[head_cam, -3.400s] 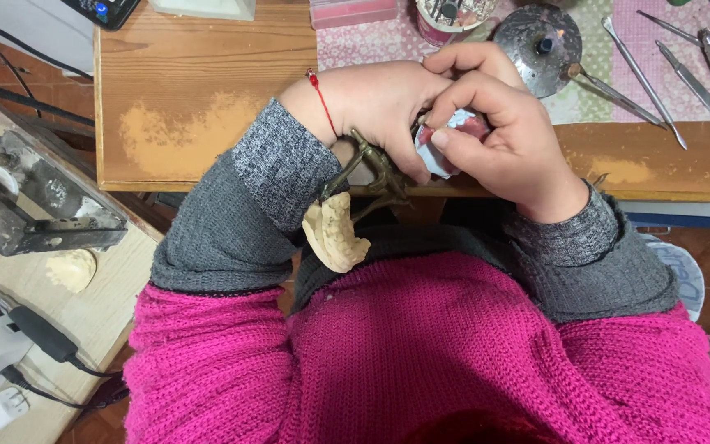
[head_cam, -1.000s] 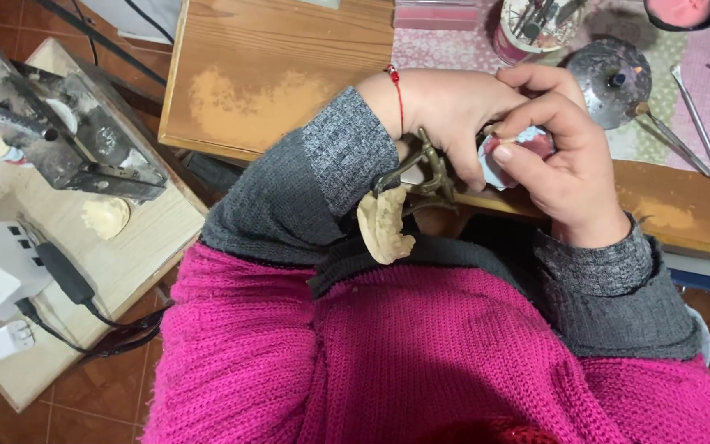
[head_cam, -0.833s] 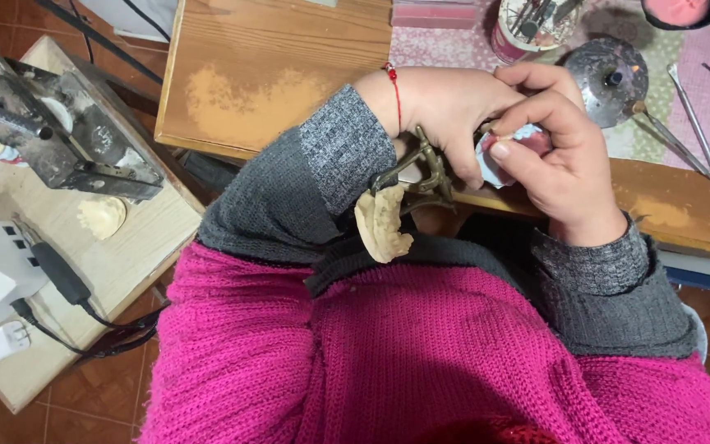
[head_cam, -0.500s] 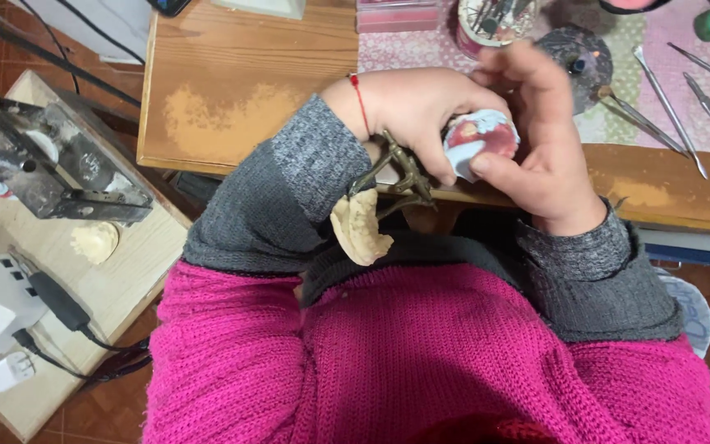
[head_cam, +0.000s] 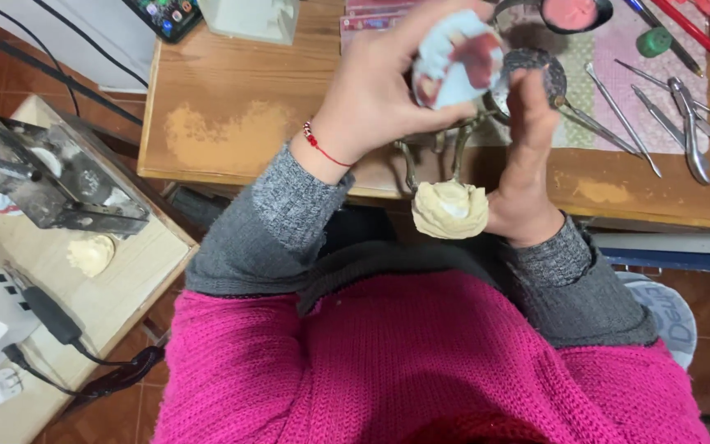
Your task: The person works on a dental model, using a rotary tool to shape a small piece of material and then using a metal instrument to apply and smooth pink material onto the model's teeth. The person repeatedly adjusts the model's position and switches between tools.
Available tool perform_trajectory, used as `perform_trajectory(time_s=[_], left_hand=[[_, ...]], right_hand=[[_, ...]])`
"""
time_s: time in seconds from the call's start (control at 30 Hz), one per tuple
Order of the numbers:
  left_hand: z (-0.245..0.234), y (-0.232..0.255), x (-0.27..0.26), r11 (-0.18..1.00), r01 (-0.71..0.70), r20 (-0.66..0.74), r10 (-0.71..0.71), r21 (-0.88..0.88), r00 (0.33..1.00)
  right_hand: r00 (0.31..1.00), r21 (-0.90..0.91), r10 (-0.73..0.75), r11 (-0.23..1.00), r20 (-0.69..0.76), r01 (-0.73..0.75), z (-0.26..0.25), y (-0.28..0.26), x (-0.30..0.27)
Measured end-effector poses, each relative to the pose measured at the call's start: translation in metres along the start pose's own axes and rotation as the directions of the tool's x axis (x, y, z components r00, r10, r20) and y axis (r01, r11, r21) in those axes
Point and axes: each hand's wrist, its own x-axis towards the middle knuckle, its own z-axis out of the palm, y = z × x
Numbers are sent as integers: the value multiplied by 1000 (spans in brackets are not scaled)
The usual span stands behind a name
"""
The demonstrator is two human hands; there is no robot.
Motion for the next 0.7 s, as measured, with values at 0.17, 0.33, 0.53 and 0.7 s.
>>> perform_trajectory(time_s=[0.17,0.33,0.53,0.7], left_hand=[[4,30,8,737,-254,226,140,626,964],[11,27,2,430,-583,511,281,690,812],[15,27,0,341,-624,555,285,703,781],[18,33,-5,277,-628,551,310,727,775]], right_hand=[[993,307,70,947,97,-97,-7,2,-12],[930,610,260,702,259,-366,-11,11,-29],[940,504,243,797,238,-334,-16,19,-31],[967,452,184,858,176,-245,-14,19,-30]])
